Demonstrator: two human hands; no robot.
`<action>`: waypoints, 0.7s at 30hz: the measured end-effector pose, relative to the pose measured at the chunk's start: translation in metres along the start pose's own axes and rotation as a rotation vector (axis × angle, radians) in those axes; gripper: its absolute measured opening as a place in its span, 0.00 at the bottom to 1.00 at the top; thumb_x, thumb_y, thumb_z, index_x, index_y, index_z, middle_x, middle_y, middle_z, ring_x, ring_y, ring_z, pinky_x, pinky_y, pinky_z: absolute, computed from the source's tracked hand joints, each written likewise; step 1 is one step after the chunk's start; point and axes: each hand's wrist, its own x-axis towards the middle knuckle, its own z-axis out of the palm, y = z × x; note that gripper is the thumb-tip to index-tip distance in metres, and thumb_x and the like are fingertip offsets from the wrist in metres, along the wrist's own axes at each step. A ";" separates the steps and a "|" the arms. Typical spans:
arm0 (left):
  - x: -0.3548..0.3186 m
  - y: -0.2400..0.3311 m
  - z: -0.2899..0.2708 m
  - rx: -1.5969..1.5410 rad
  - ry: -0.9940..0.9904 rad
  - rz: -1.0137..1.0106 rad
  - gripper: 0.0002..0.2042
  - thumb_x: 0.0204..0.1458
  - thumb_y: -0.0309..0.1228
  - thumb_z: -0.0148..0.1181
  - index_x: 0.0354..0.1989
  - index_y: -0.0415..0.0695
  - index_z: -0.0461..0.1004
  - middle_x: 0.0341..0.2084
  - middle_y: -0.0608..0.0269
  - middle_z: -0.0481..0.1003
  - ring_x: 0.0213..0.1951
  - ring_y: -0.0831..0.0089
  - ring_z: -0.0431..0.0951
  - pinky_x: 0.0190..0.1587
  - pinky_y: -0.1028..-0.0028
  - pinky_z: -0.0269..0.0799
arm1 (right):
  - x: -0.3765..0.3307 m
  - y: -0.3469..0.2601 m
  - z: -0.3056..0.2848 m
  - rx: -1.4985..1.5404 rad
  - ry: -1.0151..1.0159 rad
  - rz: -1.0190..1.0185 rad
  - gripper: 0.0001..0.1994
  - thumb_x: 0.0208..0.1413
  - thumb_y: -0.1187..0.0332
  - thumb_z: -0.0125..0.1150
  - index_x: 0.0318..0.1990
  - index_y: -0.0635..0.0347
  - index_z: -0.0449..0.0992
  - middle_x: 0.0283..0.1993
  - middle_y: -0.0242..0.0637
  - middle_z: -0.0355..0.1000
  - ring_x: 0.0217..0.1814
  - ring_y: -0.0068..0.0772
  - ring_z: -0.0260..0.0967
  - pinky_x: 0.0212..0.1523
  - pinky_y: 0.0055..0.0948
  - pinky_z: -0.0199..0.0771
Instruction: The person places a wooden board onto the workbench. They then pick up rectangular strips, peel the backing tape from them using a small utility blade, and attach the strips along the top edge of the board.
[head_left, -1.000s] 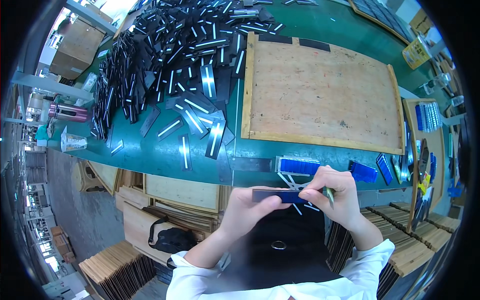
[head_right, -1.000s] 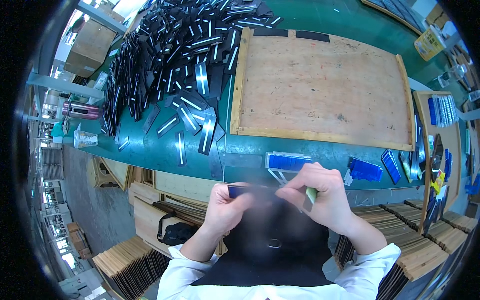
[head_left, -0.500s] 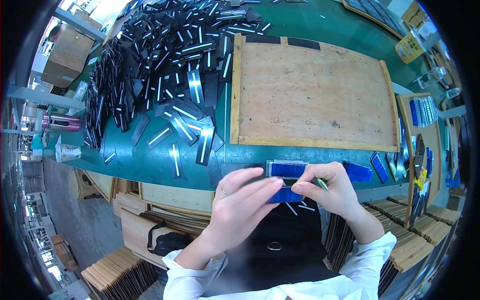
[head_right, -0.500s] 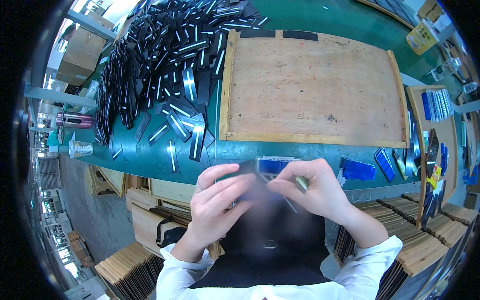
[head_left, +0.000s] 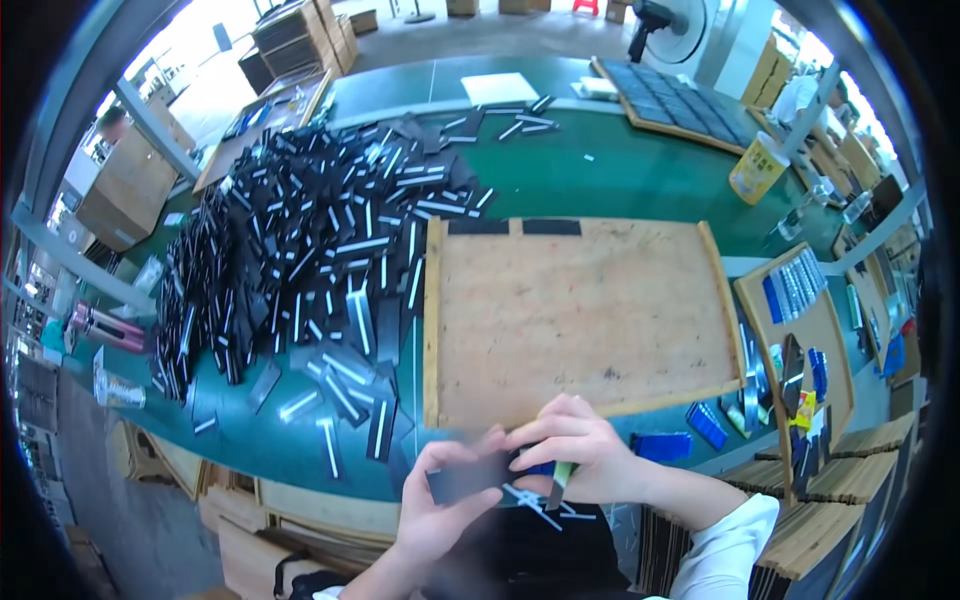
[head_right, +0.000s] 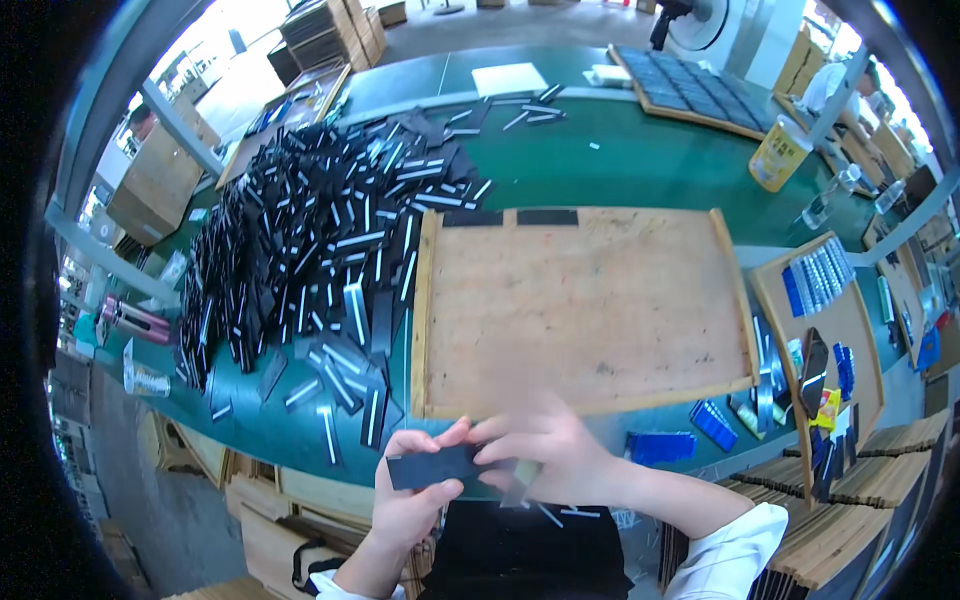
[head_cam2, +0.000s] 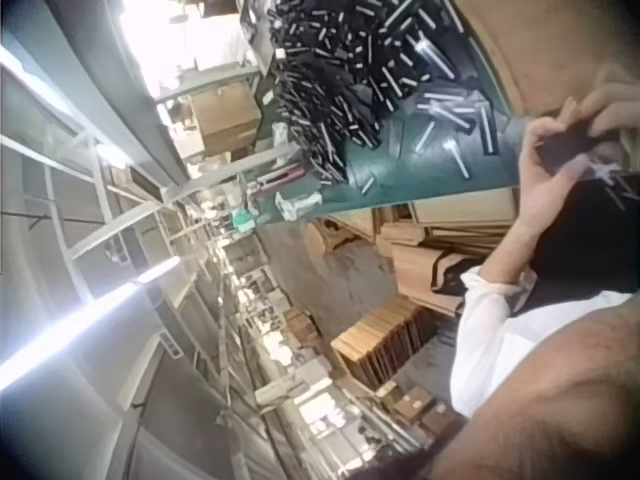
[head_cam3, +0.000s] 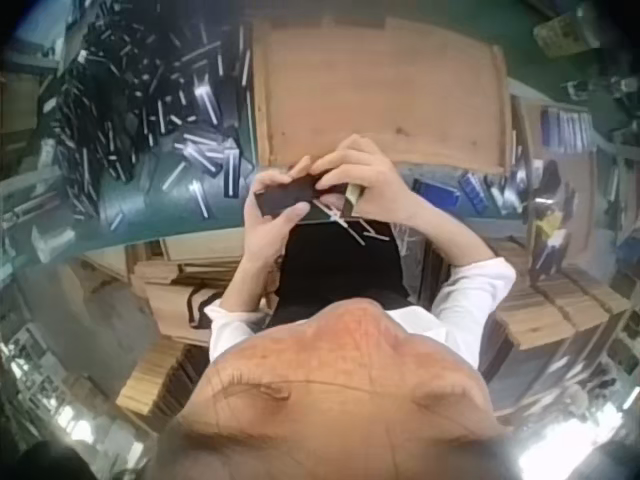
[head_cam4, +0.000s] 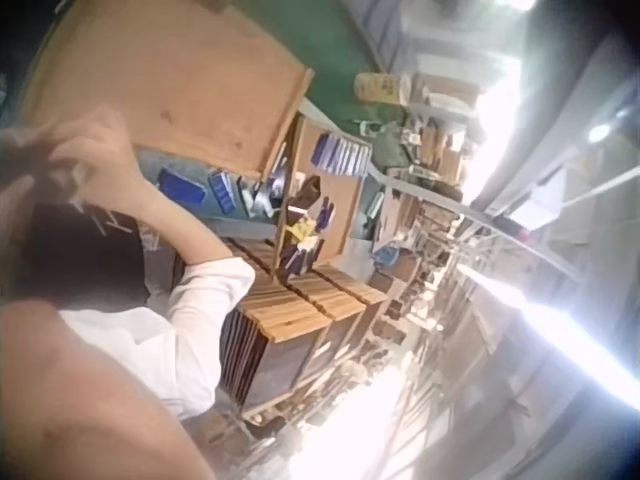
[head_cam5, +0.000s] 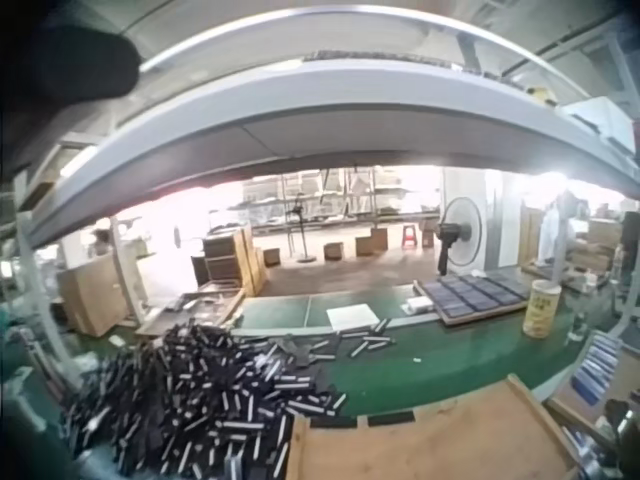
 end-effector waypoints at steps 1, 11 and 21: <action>0.003 -0.001 0.002 0.018 0.017 0.027 0.19 0.48 0.12 0.63 0.46 0.41 0.64 0.57 0.45 0.70 0.66 0.57 0.63 0.67 0.60 0.57 | 0.002 0.002 0.000 0.009 -0.004 0.011 0.15 0.37 0.70 0.78 0.35 0.52 0.81 0.45 0.30 0.78 0.41 0.35 0.68 0.44 0.33 0.68; 0.013 0.024 -0.062 1.498 0.131 0.490 0.30 0.44 0.22 0.69 0.58 0.38 0.64 0.63 0.43 0.62 0.66 0.45 0.60 0.66 0.55 0.57 | 0.036 0.180 -0.186 -0.646 0.235 0.203 0.09 0.38 0.80 0.68 0.29 0.58 0.77 0.38 0.32 0.79 0.41 0.38 0.69 0.45 0.34 0.71; -0.016 0.013 -0.081 1.870 0.109 -0.103 0.39 0.52 0.46 0.58 0.68 0.36 0.54 0.71 0.40 0.46 0.72 0.42 0.41 0.70 0.45 0.32 | 0.041 0.216 -0.204 -0.697 0.113 0.306 0.10 0.38 0.83 0.68 0.29 0.58 0.77 0.39 0.32 0.79 0.42 0.36 0.67 0.46 0.33 0.72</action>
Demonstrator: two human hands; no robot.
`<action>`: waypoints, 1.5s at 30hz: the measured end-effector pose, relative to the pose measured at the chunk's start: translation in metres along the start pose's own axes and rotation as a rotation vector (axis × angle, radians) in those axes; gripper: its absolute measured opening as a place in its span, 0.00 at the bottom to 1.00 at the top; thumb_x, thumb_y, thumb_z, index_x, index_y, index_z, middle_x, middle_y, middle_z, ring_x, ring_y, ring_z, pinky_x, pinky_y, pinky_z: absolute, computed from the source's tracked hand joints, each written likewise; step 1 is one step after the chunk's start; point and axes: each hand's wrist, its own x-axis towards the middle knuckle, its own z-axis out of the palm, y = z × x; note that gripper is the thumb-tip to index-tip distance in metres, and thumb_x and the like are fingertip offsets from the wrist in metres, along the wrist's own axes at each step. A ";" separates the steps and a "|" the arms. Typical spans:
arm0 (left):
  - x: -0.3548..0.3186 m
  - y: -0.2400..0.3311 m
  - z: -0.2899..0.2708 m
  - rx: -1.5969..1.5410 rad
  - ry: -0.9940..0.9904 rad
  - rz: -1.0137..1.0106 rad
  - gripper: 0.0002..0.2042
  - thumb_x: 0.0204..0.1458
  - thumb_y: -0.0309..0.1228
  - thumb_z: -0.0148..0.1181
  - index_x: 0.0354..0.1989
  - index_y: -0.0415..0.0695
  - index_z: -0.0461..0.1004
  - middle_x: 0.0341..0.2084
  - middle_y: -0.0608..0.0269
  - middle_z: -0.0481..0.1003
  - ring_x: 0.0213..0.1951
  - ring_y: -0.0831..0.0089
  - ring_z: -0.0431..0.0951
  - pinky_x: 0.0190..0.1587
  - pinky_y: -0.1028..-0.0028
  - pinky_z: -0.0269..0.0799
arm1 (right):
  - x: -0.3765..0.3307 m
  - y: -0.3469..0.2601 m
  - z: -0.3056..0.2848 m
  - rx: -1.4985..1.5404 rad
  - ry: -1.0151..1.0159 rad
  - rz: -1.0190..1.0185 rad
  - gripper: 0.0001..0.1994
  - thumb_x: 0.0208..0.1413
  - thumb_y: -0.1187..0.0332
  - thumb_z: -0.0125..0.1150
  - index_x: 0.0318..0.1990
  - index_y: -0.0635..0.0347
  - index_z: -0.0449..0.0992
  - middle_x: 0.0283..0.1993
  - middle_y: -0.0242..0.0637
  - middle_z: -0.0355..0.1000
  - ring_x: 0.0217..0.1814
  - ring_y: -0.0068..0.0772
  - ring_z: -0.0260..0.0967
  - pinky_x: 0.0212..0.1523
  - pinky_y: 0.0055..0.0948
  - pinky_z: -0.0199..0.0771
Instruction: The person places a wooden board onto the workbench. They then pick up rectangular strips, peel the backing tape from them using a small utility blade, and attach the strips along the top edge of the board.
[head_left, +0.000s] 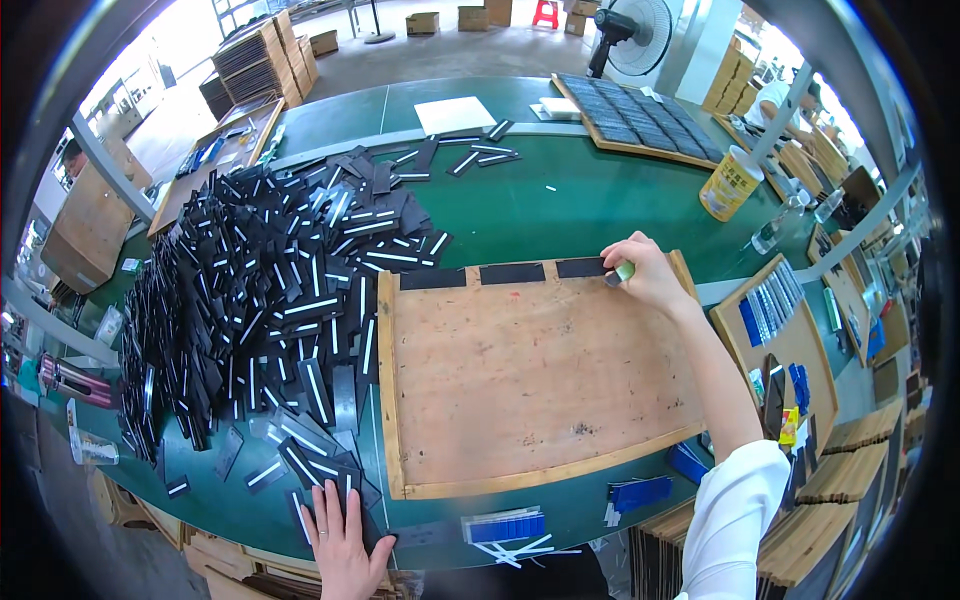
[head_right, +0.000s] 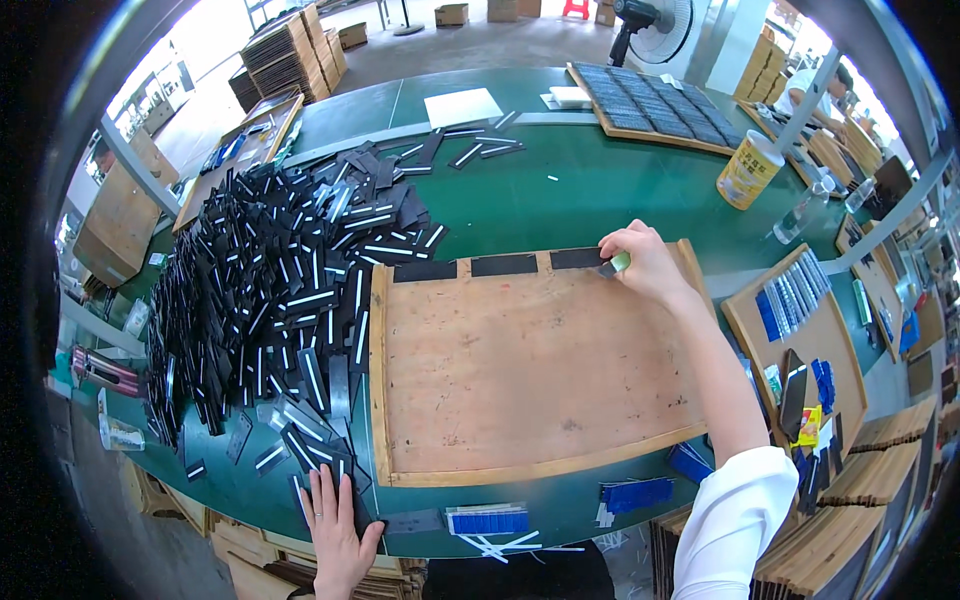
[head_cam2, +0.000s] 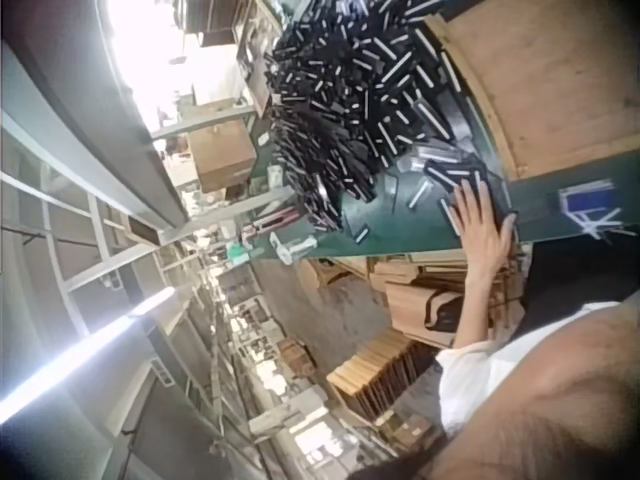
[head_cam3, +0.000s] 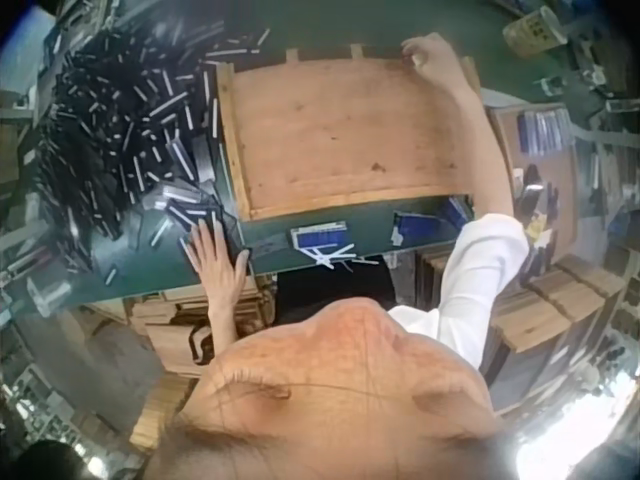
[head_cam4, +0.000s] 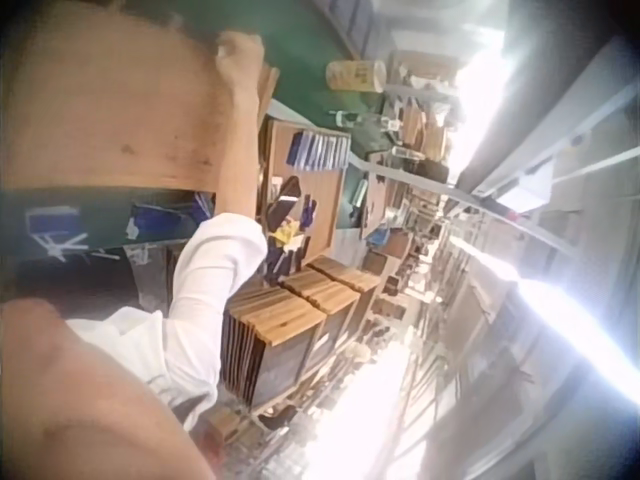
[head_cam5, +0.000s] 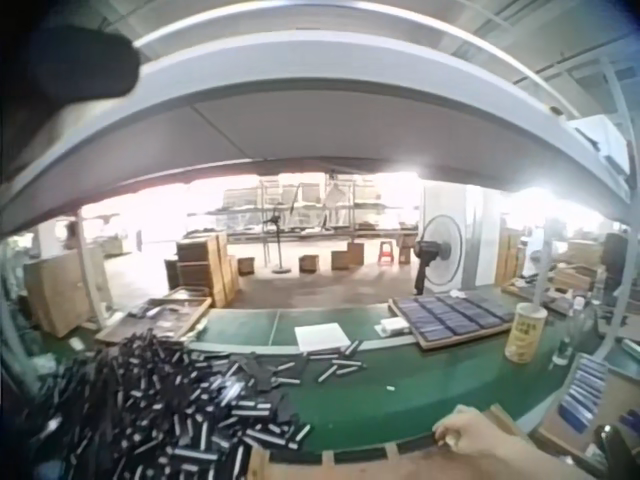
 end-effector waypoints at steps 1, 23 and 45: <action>-0.001 0.000 0.002 0.012 -0.015 -0.022 0.39 0.53 0.49 0.55 0.68 0.36 0.53 0.71 0.40 0.46 0.72 0.43 0.40 0.70 0.45 0.30 | 0.000 0.002 0.004 -0.001 0.016 0.007 0.11 0.36 0.84 0.66 0.29 0.58 0.78 0.39 0.32 0.79 0.42 0.37 0.68 0.47 0.34 0.71; -0.034 -0.001 0.027 -0.144 0.341 0.382 0.33 0.38 0.42 0.74 0.55 0.41 0.73 0.63 0.52 0.64 0.68 0.50 0.58 0.68 0.50 0.50 | -0.158 -0.253 -0.051 0.398 -0.160 0.179 0.08 0.57 0.77 0.52 0.43 0.66 0.74 0.43 0.40 0.72 0.48 0.32 0.70 0.49 0.26 0.66; -0.069 0.070 0.005 -1.346 0.255 0.188 0.33 0.44 0.13 0.65 0.62 0.42 0.63 0.59 0.50 0.64 0.54 0.60 0.72 0.54 0.66 0.71 | -0.211 -0.320 0.023 0.846 -0.337 0.185 0.04 0.53 0.73 0.66 0.32 0.63 0.78 0.25 0.37 0.75 0.23 0.23 0.71 0.24 0.25 0.68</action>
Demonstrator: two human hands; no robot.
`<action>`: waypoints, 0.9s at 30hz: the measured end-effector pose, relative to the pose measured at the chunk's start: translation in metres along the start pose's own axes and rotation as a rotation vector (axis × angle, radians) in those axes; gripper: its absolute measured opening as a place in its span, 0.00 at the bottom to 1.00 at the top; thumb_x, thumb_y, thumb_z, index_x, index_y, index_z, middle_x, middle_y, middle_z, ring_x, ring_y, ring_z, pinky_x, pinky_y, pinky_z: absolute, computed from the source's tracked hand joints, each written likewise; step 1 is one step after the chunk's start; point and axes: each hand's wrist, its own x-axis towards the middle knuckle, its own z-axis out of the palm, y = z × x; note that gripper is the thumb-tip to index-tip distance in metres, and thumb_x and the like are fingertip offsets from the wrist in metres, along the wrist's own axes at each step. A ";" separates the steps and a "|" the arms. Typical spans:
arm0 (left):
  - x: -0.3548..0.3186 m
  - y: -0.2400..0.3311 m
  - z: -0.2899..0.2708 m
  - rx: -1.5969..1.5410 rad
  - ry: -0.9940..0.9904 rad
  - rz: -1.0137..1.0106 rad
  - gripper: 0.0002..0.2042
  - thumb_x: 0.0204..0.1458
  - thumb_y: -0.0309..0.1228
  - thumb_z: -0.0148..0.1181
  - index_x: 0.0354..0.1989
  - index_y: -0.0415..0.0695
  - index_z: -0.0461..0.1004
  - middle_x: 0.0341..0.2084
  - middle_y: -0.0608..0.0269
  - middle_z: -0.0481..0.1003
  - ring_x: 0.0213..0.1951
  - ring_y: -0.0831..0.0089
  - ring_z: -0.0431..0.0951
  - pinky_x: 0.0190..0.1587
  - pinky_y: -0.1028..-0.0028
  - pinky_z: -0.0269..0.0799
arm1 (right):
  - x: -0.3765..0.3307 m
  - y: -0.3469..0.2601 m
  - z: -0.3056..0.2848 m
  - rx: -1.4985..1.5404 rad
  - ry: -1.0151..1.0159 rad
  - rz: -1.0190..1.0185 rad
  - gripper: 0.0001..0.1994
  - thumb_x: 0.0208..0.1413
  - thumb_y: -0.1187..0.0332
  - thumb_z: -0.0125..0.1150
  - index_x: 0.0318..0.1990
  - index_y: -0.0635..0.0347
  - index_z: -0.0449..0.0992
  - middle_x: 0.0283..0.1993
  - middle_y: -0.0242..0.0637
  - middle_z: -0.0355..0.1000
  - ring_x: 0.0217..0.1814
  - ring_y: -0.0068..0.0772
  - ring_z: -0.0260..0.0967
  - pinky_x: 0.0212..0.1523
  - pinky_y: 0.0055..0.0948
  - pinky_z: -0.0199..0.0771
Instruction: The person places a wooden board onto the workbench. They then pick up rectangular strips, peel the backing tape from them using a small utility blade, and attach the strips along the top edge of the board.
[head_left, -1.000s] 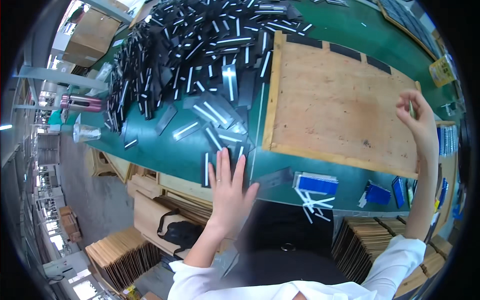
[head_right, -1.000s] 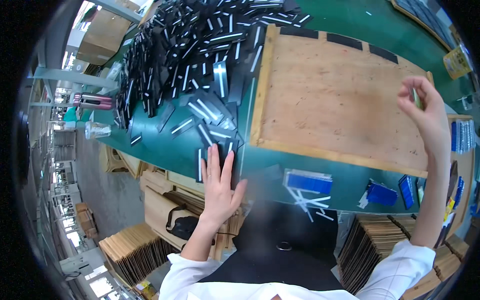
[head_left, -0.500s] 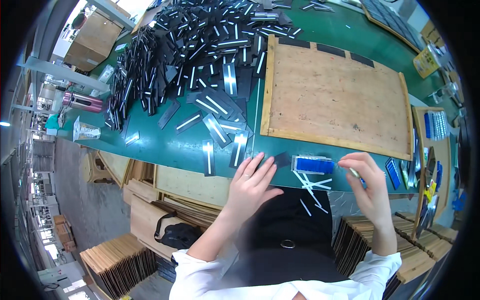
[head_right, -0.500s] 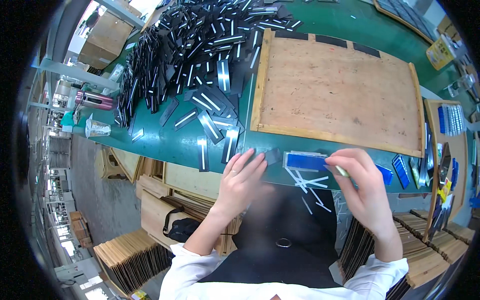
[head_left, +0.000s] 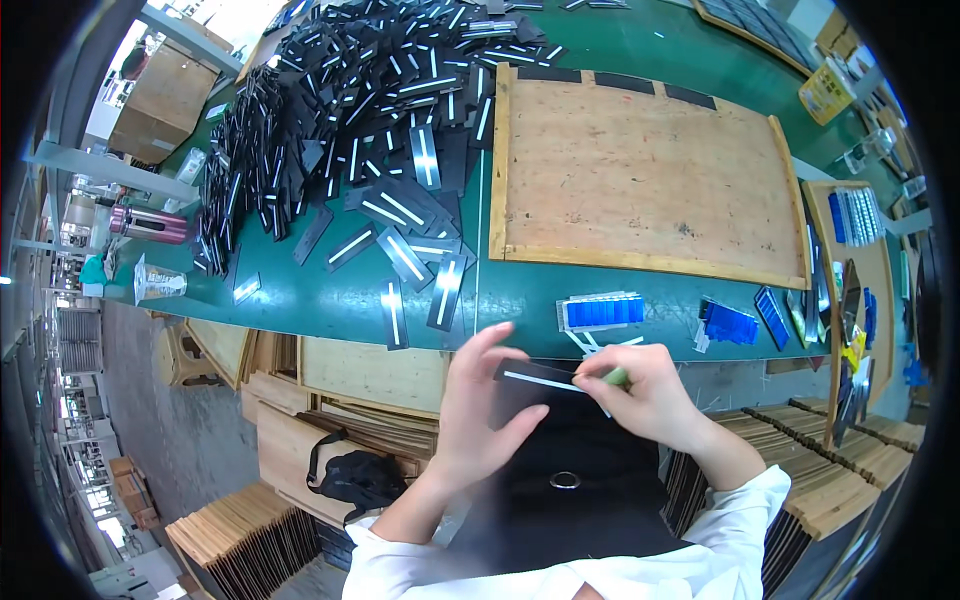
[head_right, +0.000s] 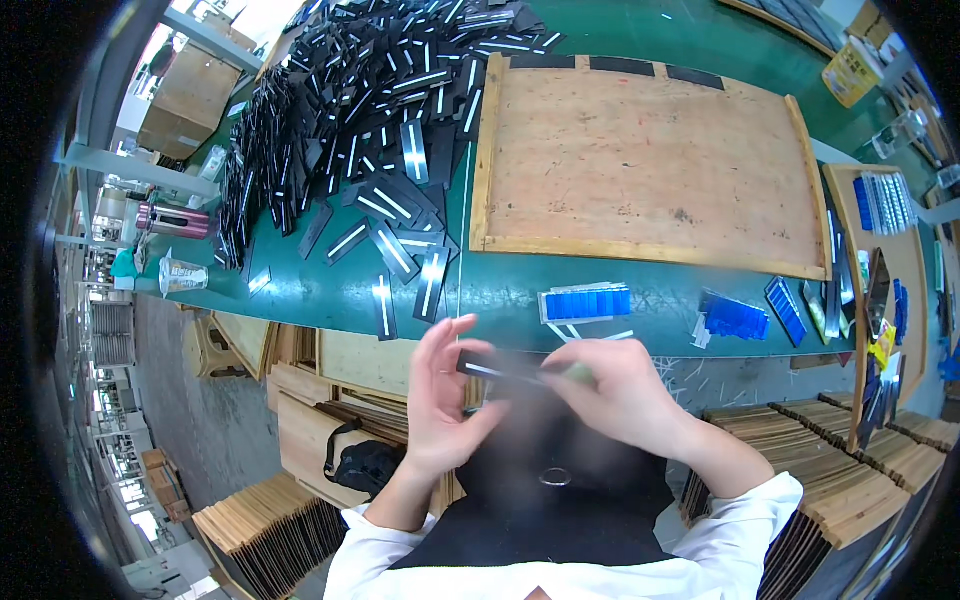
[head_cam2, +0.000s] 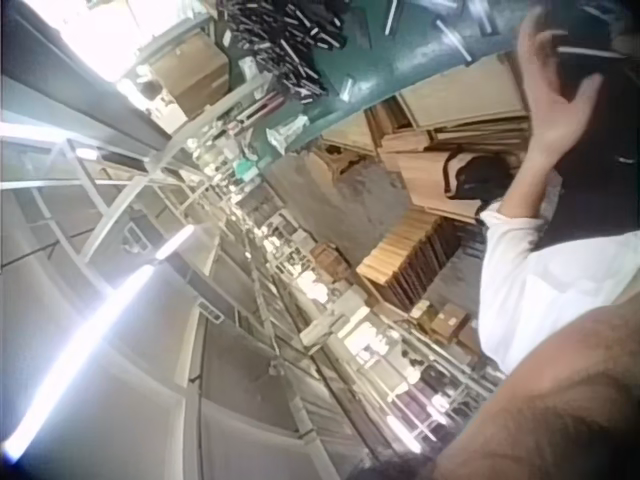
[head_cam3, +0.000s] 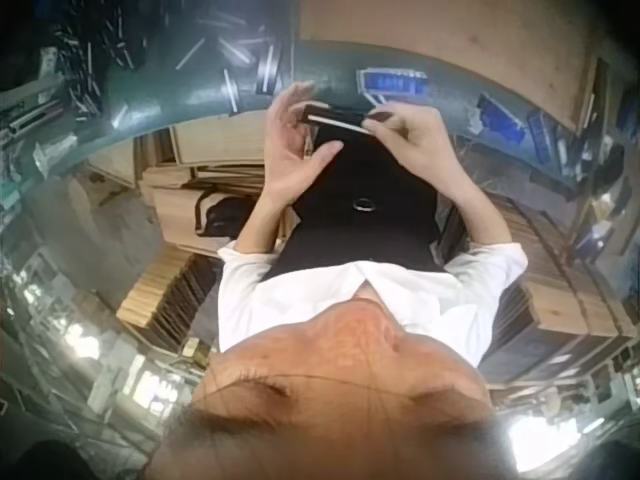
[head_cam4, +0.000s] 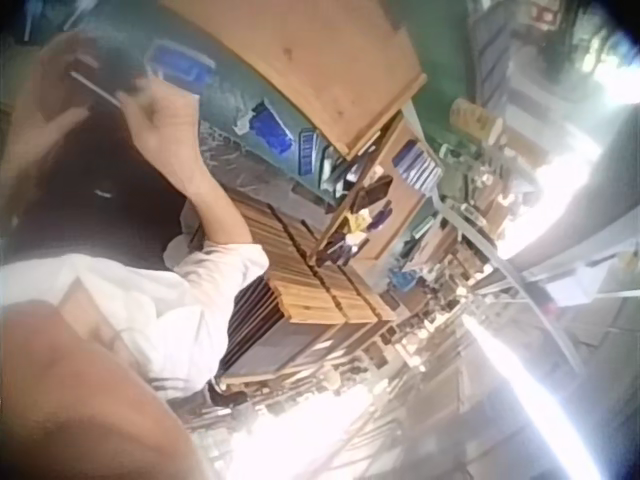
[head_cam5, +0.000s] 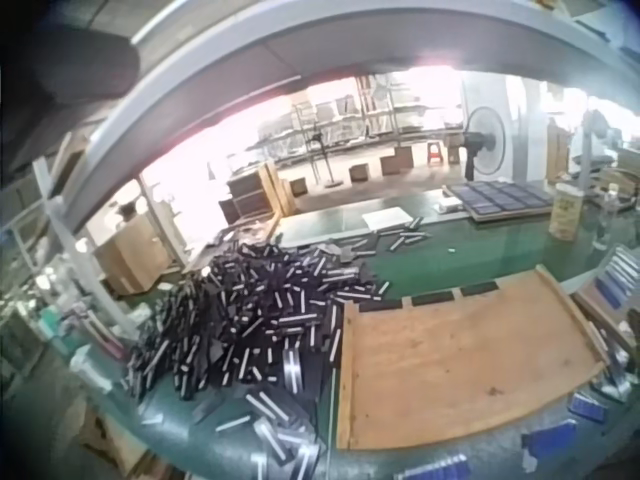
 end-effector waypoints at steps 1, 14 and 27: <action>0.000 0.001 0.001 -0.476 -0.034 -0.199 0.36 0.45 0.12 0.64 0.65 0.43 0.59 0.62 0.50 0.62 0.56 0.62 0.71 0.55 0.67 0.71 | 0.000 -0.004 -0.004 0.001 0.001 0.001 0.04 0.53 0.73 0.66 0.32 0.63 0.78 0.25 0.37 0.75 0.23 0.23 0.71 0.24 0.25 0.68; 0.005 -0.017 -0.003 -0.430 -0.070 -0.348 0.27 0.49 0.08 0.57 0.58 0.39 0.66 0.53 0.52 0.72 0.57 0.66 0.73 0.58 0.67 0.71 | 0.001 -0.001 -0.006 -0.618 -0.157 -0.340 0.33 0.48 0.46 0.68 0.54 0.63 0.68 0.20 0.37 0.72 0.20 0.38 0.74 0.19 0.34 0.72; 0.020 -0.023 -0.003 -0.340 -0.008 -0.332 0.25 0.50 0.08 0.56 0.58 0.39 0.64 0.55 0.54 0.71 0.48 0.72 0.77 0.46 0.77 0.77 | 0.000 0.021 -0.008 -0.610 -0.067 -0.398 0.27 0.42 0.47 0.75 0.40 0.58 0.76 0.20 0.32 0.70 0.17 0.33 0.71 0.19 0.29 0.70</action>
